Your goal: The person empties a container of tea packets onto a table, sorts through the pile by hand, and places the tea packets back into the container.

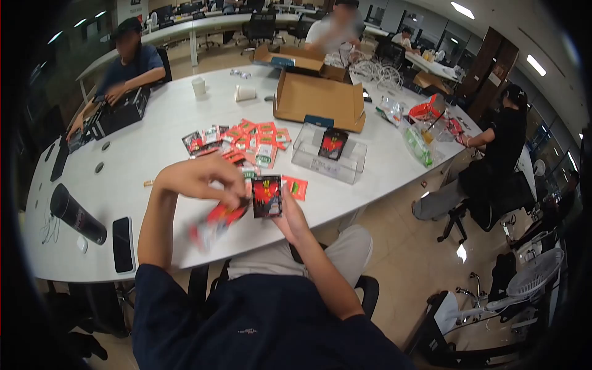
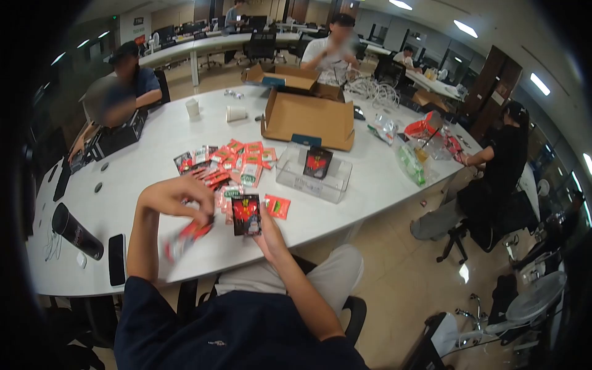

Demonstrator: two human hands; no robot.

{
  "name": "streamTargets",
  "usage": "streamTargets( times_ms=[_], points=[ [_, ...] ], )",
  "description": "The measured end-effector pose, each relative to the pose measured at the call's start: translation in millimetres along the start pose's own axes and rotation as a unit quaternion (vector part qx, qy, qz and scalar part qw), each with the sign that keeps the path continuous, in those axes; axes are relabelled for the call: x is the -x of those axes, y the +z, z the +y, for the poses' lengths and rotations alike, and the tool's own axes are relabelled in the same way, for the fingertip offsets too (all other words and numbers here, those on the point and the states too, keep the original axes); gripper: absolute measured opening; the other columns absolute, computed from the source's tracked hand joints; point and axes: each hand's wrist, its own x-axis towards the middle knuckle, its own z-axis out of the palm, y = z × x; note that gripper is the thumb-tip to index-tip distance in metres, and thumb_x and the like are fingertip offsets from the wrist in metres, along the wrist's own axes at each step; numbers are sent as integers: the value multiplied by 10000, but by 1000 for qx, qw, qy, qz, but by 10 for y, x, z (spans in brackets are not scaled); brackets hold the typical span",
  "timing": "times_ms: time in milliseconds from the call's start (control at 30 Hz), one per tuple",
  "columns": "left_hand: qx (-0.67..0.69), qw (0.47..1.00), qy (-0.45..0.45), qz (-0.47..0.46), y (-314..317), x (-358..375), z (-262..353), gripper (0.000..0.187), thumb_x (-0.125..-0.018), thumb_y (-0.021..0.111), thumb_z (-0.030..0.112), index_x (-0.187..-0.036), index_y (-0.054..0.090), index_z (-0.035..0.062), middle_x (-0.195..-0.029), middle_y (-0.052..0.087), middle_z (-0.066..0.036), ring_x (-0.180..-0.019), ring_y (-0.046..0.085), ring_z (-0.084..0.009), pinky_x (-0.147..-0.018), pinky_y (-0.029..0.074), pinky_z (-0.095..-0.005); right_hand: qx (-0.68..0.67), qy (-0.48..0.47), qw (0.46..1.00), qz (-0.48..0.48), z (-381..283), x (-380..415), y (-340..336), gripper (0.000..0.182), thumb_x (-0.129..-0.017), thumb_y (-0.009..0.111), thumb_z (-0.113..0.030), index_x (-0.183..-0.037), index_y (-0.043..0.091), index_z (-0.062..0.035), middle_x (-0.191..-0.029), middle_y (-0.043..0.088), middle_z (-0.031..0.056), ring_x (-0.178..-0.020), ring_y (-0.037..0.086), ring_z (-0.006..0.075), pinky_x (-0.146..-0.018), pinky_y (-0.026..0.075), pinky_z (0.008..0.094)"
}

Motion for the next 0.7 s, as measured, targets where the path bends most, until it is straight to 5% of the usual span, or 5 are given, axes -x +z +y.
streamTargets(
  times_ms=[100,233,333,633,700],
  points=[
    [-276,947,-95,137,214,-215,-265,197,-884,741,138,-980,682,-23,-855,662,-116,-808,657,-215,-726,505,-346,49,-1,999,2,-28,37,48,693,-1060,262,-601,-1415,455,-37,-1323,615,110,-1193,606,207,-1058,447,411],
    [-206,962,-120,136,378,-452,-645,209,-897,724,182,-981,696,-7,-858,687,-154,-794,670,-293,-732,520,-382,-7,-21,998,-62,-23,72,71,539,-1080,412,-461,-1396,454,-26,-1313,606,97,-1196,599,199,-1053,460,394],
    [-210,952,-101,197,459,-559,-652,204,-901,722,180,-1000,695,4,-847,687,-148,-805,672,-293,-741,521,-375,108,-30,993,-26,15,95,43,532,-912,748,-80,-1363,473,-16,-1254,602,65,-1115,600,121,-965,499,292],
    [-168,917,-19,361,1041,-196,-784,777,-845,800,177,-1487,372,79,-1284,555,-119,-1102,582,-234,-870,474,-355,229,-147,962,15,-35,186,147,450,-878,778,-88,-1264,565,-1,-1125,654,42,-1011,622,97,-908,514,279],
    [0,937,-89,337,1207,-93,-844,831,-858,797,184,-1525,318,55,-1342,538,-136,-1142,579,-230,-903,469,-358,291,-160,943,7,-56,194,113,422,-872,771,-56,-1243,577,0,-1102,669,52,-999,636,110,-912,515,281]
  ],
)
